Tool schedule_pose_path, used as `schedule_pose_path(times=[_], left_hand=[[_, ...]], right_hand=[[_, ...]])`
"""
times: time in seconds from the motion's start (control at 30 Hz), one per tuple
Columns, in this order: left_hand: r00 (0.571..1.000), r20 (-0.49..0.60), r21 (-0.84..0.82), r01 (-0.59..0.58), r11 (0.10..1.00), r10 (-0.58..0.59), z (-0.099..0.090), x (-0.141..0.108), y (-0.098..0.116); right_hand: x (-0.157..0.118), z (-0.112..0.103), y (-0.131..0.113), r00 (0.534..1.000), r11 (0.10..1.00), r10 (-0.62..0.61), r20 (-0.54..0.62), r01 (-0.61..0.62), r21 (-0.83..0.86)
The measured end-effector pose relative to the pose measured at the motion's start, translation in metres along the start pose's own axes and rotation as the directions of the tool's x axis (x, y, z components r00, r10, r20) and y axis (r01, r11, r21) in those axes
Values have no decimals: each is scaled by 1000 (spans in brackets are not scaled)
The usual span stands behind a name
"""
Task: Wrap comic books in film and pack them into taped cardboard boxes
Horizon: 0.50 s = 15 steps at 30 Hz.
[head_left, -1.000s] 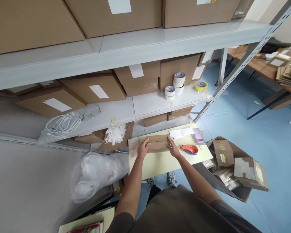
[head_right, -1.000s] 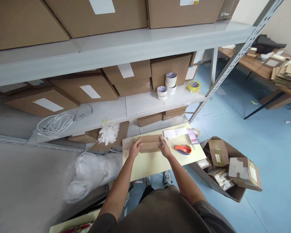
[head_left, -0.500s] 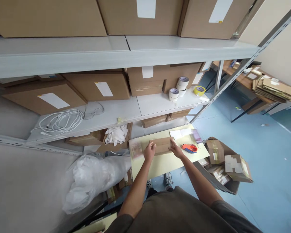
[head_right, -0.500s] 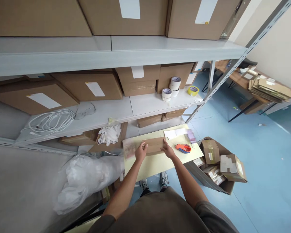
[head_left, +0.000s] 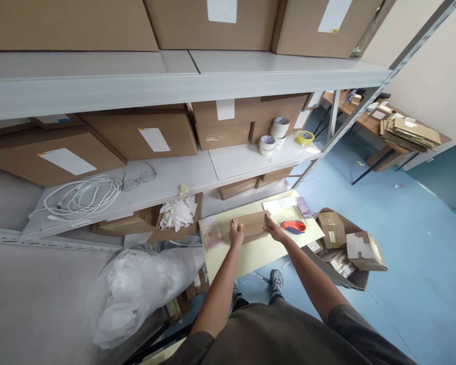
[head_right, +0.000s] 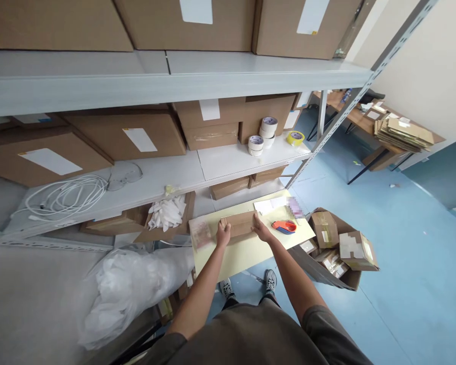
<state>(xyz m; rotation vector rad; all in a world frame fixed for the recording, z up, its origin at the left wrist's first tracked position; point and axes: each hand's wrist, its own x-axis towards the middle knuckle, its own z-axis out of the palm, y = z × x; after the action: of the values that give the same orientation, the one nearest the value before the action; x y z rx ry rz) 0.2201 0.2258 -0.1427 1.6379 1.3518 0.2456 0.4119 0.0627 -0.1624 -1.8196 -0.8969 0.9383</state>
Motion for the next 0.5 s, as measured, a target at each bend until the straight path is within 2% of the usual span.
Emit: schedule_pose_path(times=[0.1,0.17,0.27,0.33,0.4,0.5], left_hand=[[998,-49,39,45,998,-43,4,-3,-9],[998,-64,38,25,999,-22,7,-3,-17],[997,-77,21,-22,1000,23,7,1,-27],[996,-85,-10,-26,1000,25,7,4,-30],[995,-100,-49,-22,999,17,6,6,-30],[991,-136,-92,-15,996,2,7,8,-28]], right_hand=[[-9,7,7,1000,999,-16,11,17,-46],[-20,8,15,999,995,-48,19,49,-88],[-34,-8,32,993,979,-103,-62,90,-181],[-39,-32,45,980,964,-120,-156,78,-253],[-40,-66,60,965,946,-124,-230,46,-320],[-34,-120,86,960,914,-100,-260,-15,-406]])
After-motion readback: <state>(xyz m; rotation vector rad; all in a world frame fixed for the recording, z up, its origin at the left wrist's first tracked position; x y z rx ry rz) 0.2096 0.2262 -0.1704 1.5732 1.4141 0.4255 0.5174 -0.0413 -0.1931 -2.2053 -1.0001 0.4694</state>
